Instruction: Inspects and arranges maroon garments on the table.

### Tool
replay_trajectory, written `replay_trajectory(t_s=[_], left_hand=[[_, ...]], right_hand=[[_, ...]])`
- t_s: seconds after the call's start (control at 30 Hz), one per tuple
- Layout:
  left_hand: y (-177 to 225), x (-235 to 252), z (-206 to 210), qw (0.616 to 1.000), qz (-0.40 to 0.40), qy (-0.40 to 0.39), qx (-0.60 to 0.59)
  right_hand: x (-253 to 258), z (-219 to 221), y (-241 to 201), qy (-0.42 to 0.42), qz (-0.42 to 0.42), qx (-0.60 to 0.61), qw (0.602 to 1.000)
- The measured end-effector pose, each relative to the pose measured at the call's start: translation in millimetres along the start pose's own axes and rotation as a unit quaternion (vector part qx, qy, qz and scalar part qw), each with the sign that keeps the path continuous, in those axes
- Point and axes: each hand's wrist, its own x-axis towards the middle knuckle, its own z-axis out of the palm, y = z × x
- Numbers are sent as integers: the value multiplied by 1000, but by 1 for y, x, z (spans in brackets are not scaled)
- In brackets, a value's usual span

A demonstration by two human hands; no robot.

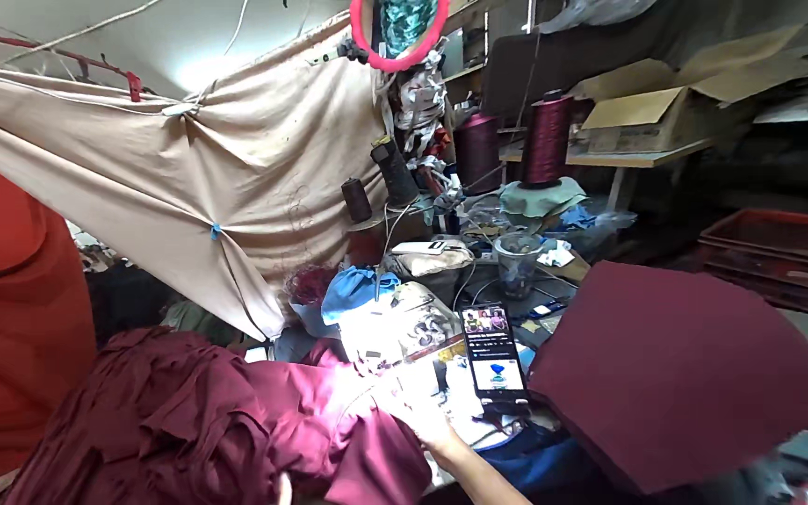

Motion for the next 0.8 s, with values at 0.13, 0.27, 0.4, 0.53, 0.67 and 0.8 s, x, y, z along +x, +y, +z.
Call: replay_trajectory(t_s=[0.13, 0.27, 0.4, 0.53, 0.67, 0.8], left_hand=[[65, 55, 13, 962, 230, -21, 144], [40, 110, 27, 968, 93, -186, 144], [6, 80, 28, 977, 133, -61, 158], [-23, 6, 29, 841, 437, -107, 301], [-49, -27, 46, 773, 479, -214, 356], [-3, 7, 57, 853, 375, -199, 304]], right_hand=[[5, 5, 14, -12, 9, 14, 1000], [7, 14, 37, -50, 20, 46, 997], [-7, 10, 55, -51, -13, -77, 996], [-24, 1, 66, 18, -36, -135, 990], [-38, 8, 35, 10, -113, -54, 992], [-31, 13, 18, 52, -158, -37, 985]])
